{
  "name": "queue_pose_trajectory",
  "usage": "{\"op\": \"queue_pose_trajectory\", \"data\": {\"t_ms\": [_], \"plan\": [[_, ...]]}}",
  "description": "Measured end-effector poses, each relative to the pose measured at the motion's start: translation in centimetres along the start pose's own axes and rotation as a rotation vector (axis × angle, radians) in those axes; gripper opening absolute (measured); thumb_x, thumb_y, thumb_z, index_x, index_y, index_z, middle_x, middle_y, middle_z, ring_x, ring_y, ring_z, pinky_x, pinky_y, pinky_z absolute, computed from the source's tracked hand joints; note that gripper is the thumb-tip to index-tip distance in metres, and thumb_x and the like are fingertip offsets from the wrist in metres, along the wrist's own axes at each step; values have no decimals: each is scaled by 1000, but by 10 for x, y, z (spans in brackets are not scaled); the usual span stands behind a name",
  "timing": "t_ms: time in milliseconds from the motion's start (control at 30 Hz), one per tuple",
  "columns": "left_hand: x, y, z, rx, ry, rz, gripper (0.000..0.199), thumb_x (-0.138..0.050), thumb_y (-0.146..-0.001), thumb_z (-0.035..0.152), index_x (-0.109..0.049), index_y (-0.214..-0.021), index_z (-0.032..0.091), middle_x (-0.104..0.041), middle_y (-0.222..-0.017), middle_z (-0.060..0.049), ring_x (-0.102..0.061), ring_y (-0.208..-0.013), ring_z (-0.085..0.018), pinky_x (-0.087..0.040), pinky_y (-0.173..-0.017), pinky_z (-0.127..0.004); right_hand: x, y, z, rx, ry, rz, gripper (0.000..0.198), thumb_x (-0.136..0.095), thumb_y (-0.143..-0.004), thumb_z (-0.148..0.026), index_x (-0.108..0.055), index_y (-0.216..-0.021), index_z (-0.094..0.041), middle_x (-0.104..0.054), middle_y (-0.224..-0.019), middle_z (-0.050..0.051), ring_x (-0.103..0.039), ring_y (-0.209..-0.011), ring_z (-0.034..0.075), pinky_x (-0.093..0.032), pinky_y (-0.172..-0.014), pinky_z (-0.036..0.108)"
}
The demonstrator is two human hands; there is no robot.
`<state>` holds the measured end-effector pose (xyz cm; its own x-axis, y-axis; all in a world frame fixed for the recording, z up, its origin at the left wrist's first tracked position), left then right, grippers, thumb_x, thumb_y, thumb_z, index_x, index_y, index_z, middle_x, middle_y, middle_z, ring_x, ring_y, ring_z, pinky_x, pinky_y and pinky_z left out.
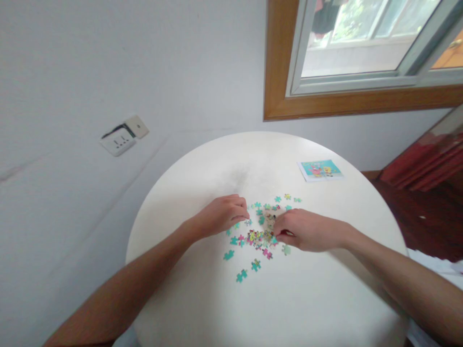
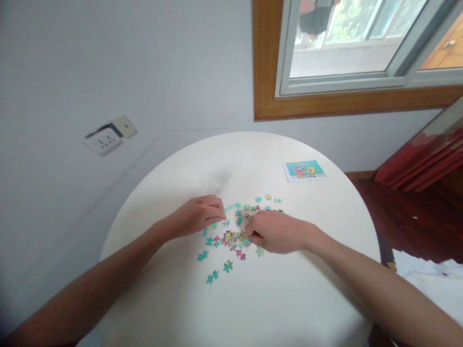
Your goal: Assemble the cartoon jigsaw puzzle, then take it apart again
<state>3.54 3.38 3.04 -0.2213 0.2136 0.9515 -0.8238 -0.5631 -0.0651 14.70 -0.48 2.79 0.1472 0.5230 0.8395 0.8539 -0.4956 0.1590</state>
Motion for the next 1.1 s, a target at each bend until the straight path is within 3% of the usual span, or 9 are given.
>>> {"op": "queue_pose_trajectory", "data": {"t_ms": [100,233,367,467,533,833,1100], "plan": [[1,1,6,-7,53,-1,12,-60,-91,20,-72,-92,21,-65,-91,-3,-58,-88,-15,-41,-81,-25,-17,9,-21,135,-36,-156,20,-51,-83,-11,-59,-65,-17,-53,-60,-3,-36,-55,10,-27,-57,25],[-5,-1,13,-9,117,-54,10,-64,-89,26,-71,-93,21,-65,-91,-3,-58,-88,-15,-41,-81,-25,-34,7,-30,120,25,-197,21,-54,-82,-17,-62,-63,-18,-57,-58,-1,-38,-53,11,-26,-56,26],[-10,-1,15,1,133,-76,11,-66,-87,27,-71,-96,21,-65,-93,-2,-58,-90,-16,-41,-81,-25,-28,-3,-20,-13,81,-42,20,-56,-86,-22,-65,-69,-19,-62,-64,0,-50,-60,13,-29,-58,27],[-16,-1,15,-7,128,-97,13,-69,-85,28,-70,-98,23,-65,-94,-2,-58,-92,-16,-41,-82,-25,-12,-9,-5,-148,83,177,19,-53,-92,-28,-67,-81,-19,-67,-80,3,-59,-74,15,-35,-64,26],[-19,-1,14,-12,123,-107,14,-69,-85,30,-70,-97,23,-66,-94,-1,-58,-92,-16,-41,-82,-25,-10,-14,1,-181,92,254,17,-56,-92,-31,-67,-89,-19,-67,-90,5,-61,-81,17,-37,-67,27],[-21,-1,19,-68,75,-90,6,-65,-86,25,-70,-86,21,-68,-85,-1,-57,-85,-15,-41,-78,-25,-22,-25,0,-94,173,230,16,-54,-94,-28,-67,-95,-19,-65,-92,5,-62,-84,17,-39,-65,27],[-1,1,21,-104,-26,-34,14,-58,-86,13,-70,-82,20,-68,-81,0,-57,-81,-14,-41,-76,-25,0,-14,-10,-36,291,297,24,-45,-95,-19,-63,-78,-16,-64,-84,5,-56,-77,15,-35,-63,28]]}}
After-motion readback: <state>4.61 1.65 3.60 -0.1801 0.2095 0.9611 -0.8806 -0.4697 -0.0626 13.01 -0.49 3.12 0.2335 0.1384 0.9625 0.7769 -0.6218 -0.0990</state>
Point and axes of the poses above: each hand's wrist, its own y-axis away from the middle knuckle, its own x-axis out of the back of the hand, z = x × y, the point moved 9 cm from there along -y, towards the middle knuckle
